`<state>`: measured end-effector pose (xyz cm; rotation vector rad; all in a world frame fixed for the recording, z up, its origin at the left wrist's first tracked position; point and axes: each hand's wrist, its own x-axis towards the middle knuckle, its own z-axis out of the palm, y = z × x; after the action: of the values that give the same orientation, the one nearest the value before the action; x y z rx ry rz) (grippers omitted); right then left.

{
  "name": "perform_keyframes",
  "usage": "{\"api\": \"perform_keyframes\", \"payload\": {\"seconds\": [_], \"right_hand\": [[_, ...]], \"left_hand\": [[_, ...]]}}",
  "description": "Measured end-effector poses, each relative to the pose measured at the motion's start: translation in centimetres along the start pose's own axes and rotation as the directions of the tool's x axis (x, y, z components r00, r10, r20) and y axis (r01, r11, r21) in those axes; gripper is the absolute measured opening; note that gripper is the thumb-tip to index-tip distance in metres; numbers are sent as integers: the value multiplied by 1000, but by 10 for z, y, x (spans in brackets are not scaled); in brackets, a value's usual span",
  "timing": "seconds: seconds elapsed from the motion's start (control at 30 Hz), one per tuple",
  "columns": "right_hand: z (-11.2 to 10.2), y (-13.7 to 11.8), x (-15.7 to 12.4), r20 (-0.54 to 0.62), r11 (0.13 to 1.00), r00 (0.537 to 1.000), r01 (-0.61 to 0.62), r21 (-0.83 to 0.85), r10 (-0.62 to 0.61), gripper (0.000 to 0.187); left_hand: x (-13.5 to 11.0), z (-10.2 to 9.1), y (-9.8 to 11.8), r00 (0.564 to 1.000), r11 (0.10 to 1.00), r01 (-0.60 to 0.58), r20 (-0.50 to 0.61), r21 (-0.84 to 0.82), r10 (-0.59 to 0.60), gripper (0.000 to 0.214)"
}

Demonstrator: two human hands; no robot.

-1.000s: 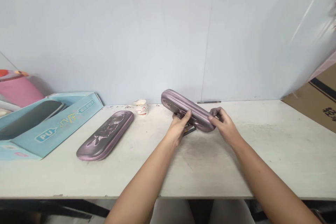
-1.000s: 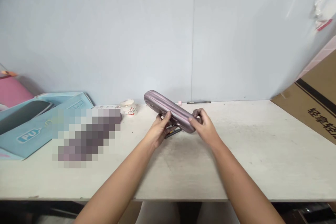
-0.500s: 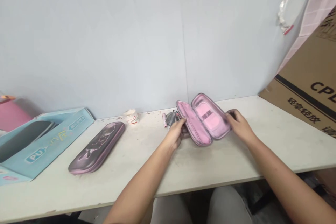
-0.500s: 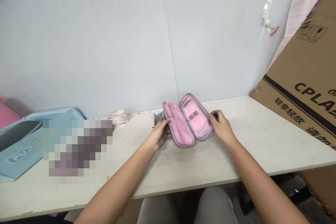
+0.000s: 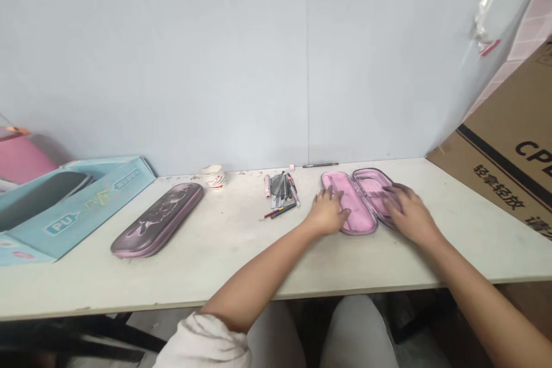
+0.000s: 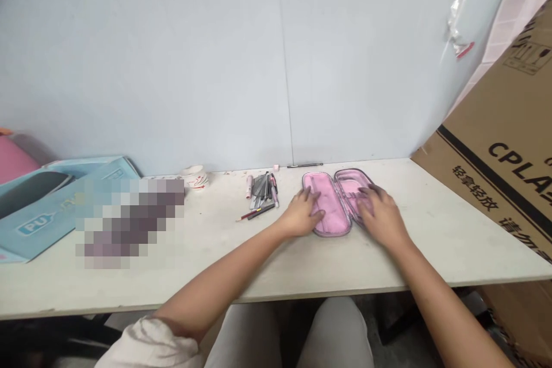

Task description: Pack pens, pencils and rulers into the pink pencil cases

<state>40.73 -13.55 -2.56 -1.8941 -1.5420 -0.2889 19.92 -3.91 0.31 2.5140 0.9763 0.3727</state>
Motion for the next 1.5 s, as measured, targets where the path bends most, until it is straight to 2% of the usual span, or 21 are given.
{"api": "perform_keyframes", "payload": {"seconds": [0.07, 0.1, 0.17, 0.27, 0.4, 0.5, 0.6, 0.67, 0.77, 0.83, 0.97, 1.03, 1.1, 1.2, 1.3, 1.4, 1.47, 1.5], "right_hand": [[7, -23, -3, 104, 990, 985, 138, -8, -136, 45], [11, -32, -4, 157, 983, 971, 184, -16, -179, 45], [19, -40, -6, 259, 971, 940, 238, -27, -223, 44], [26, -37, -5, 364, 964, 902, 262, -34, -233, 43], [20, -32, 2, 387, 952, 886, 301, -57, -257, 39], [12, -49, 13, 337, 951, 909, 292, -99, -244, 33], [14, -86, 27, 295, 942, 914, 320, -100, -279, 32], [24, -121, 37, 285, 923, 896, 376, -80, -340, 31], [53, -178, 51, 314, 900, 857, 437, -17, -410, 29], [77, -214, 59, 320, 894, 848, 448, -8, -422, 31], [122, -263, 70, 318, 906, 881, 405, -121, -351, 40], [137, -273, 73, 337, 904, 887, 390, -175, -317, 44], [145, -275, 75, 346, 895, 881, 403, -194, -322, 42], [143, -271, 76, 302, 885, 875, 437, -159, -378, 28], [130, -266, 71, 167, 884, 878, 463, -56, -449, 23], [114, -263, 61, 21, 855, 855, 517, 42, -518, 21], [104, -260, 54, -58, 836, 838, 545, 66, -542, 22], [99, -258, 50, -87, 826, 829, 558, 73, -552, 22]], "left_hand": [[-5, 6, 4, 994, 992, -34, 110, 118, 21, 63], [-6, 9, 4, 991, 989, -51, 131, 142, 32, 62], [-8, 14, 3, 993, 988, -79, 97, 132, 66, 57], [-10, 12, -4, 991, 991, -131, -21, 34, 132, 44], [-16, -16, -27, 977, 985, -160, -156, -70, 148, 34], [-28, -46, -59, 955, 992, -62, -296, -111, 26, 32], [-48, -72, -99, 913, 993, 53, -397, -104, -90, 30], [-63, -83, -125, 875, 989, 120, -461, -90, -148, 30], [-80, -89, -154, 827, 976, 204, -519, -83, -217, 29], [-85, -88, -163, 809, 967, 240, -532, -88, -249, 27], [-87, -81, -162, 838, 969, 229, -487, -92, -245, 27], [-87, -79, -159, 850, 970, 216, -467, -108, -242, 28], [-87, -79, -157, 842, 967, 198, -478, -160, -252, 31], [-89, -82, -157, 826, 937, 146, -483, -317, -292, 39], [-89, -82, -156, 841, 868, 95, -428, -487, -332, 45], [-87, -81, -151, 858, 789, 41, -384, -613, -343, 41], [-85, -81, -145, 872, 696, -17, -351, -718, -340, 33], [-85, -82, -142, 883, 619, -42, -319, -785, -345, 29]]}}
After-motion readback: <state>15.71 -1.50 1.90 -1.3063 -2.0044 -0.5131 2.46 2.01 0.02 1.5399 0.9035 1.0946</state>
